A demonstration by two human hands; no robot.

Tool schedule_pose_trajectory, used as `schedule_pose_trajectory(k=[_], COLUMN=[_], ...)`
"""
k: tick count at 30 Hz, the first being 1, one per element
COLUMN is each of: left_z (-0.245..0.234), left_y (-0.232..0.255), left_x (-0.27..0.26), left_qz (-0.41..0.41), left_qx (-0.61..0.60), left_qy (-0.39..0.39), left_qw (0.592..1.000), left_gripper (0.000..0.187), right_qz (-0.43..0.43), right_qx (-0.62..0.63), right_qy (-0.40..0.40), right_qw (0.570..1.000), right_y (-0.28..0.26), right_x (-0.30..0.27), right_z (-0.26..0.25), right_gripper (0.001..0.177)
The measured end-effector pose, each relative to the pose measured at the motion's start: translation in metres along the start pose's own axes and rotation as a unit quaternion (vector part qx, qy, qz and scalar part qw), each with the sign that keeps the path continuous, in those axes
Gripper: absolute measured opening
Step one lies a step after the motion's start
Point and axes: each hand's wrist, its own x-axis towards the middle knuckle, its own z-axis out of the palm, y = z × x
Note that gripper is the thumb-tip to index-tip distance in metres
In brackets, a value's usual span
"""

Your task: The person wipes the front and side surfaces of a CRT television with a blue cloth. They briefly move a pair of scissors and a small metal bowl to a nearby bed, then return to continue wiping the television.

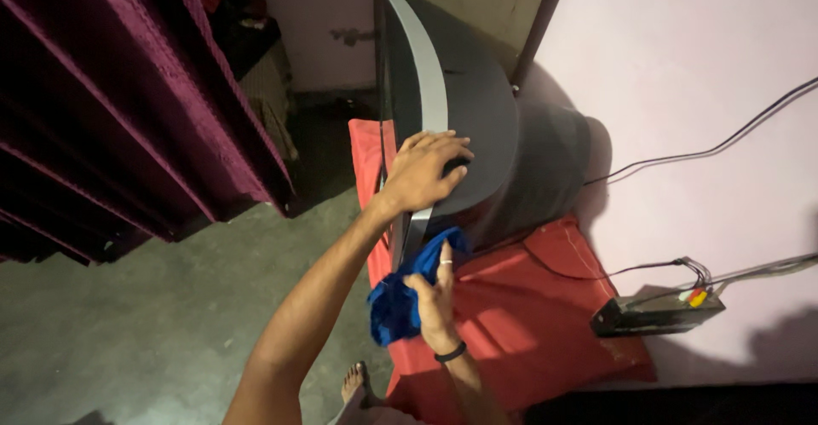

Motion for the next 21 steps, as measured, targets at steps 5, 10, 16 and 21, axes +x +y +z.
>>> schedule_pose_trajectory(k=[5,10,16,21], left_z=[0.000,0.001,0.002,0.003], left_y=[0.000,-0.003,-0.002,-0.005], left_x=[0.000,0.001,0.000,-0.001], left_qz=[-0.005,0.005,-0.009,0.008], left_qx=[0.005,0.015,0.004,0.012], left_qy=[-0.002,0.004,-0.002,0.004], left_qw=[1.000,1.000,1.000,1.000], left_gripper=[0.033,0.032,0.032,0.031], right_qz=[-0.101,-0.167,-0.115,-0.109], right_qx=[-0.593,-0.570,-0.447,-0.555], right_qy=[-0.054,0.017,-0.032,0.014], right_qw=[0.797,0.804,0.887,0.825], right_y=[-0.012,-0.031,-0.019,-0.024], right_x=[0.029,0.044,0.031,0.042], right_z=[-0.054,-0.069,-0.035,-0.067], right_gripper=[0.068,0.061,0.073,0.064])
